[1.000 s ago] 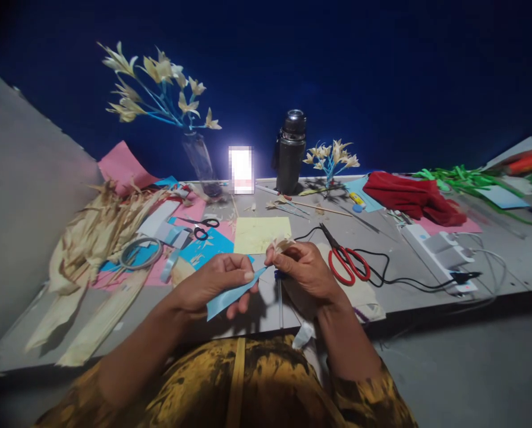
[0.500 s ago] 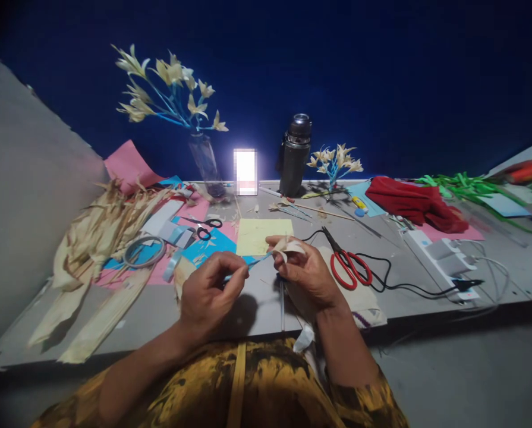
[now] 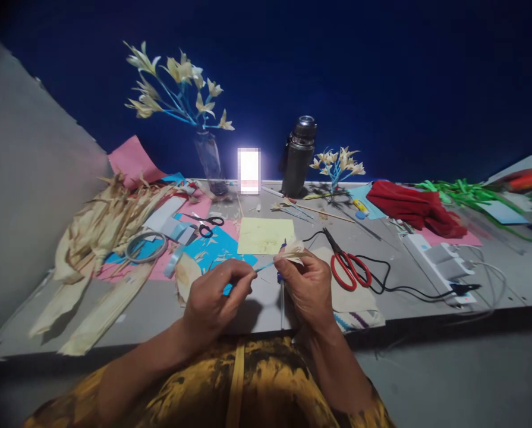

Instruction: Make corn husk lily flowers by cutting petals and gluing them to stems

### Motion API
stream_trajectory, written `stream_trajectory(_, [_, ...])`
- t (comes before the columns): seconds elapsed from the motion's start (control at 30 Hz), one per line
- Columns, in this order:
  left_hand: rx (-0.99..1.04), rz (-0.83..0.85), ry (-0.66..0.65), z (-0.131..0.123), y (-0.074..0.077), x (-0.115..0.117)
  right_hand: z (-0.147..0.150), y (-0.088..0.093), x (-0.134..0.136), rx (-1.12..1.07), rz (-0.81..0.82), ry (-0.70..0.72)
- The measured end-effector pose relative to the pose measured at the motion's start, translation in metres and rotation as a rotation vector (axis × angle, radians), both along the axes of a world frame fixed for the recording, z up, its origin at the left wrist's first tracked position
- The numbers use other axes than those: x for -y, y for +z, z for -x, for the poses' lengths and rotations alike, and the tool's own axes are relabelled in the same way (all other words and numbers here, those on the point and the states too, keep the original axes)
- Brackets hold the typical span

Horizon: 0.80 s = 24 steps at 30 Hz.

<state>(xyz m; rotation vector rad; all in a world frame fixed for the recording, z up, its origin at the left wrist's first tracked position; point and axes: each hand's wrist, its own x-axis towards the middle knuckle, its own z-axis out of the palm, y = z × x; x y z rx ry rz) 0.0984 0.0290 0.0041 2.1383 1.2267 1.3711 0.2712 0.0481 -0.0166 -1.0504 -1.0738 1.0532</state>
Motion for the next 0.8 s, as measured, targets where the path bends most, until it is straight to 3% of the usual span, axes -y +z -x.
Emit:
stream_trajectory(0.1, [0.232,0.514,-0.108,0.004,0.015,0.000,-0.003,0.005,0.000,-0.011,-0.058,0.062])
stream_trajectory(0.2, [0.508,0.973,-0.333,0.009,0.020,-0.006,-0.006,0.011,-0.003,-0.054,-0.097,0.156])
stream_trajectory(0.3, [0.692,1.212,-0.501,0.012,0.015,-0.012,-0.008,0.018,-0.006,-0.115,-0.094,0.255])
stream_trajectory(0.47, [0.845,1.425,-0.740,0.006,0.006,-0.012,-0.008,0.026,-0.013,-0.181,-0.122,0.374])
stream_trajectory(0.53, [0.869,1.409,-0.719,0.002,0.007,-0.010,-0.008,0.025,-0.019,-0.204,-0.115,0.442])
stream_trajectory(0.6, [0.815,1.266,-0.576,-0.001,0.010,-0.007,-0.008,0.021,-0.024,-0.237,-0.100,0.490])
stream_trajectory(0.73, [0.481,0.660,-0.094,-0.003,0.016,-0.001,-0.009,0.009,-0.030,-0.344,-0.022,0.502])
stream_trajectory(0.8, [0.358,0.370,0.026,-0.003,0.014,0.001,-0.007,0.005,-0.027,-0.396,0.065,0.461])
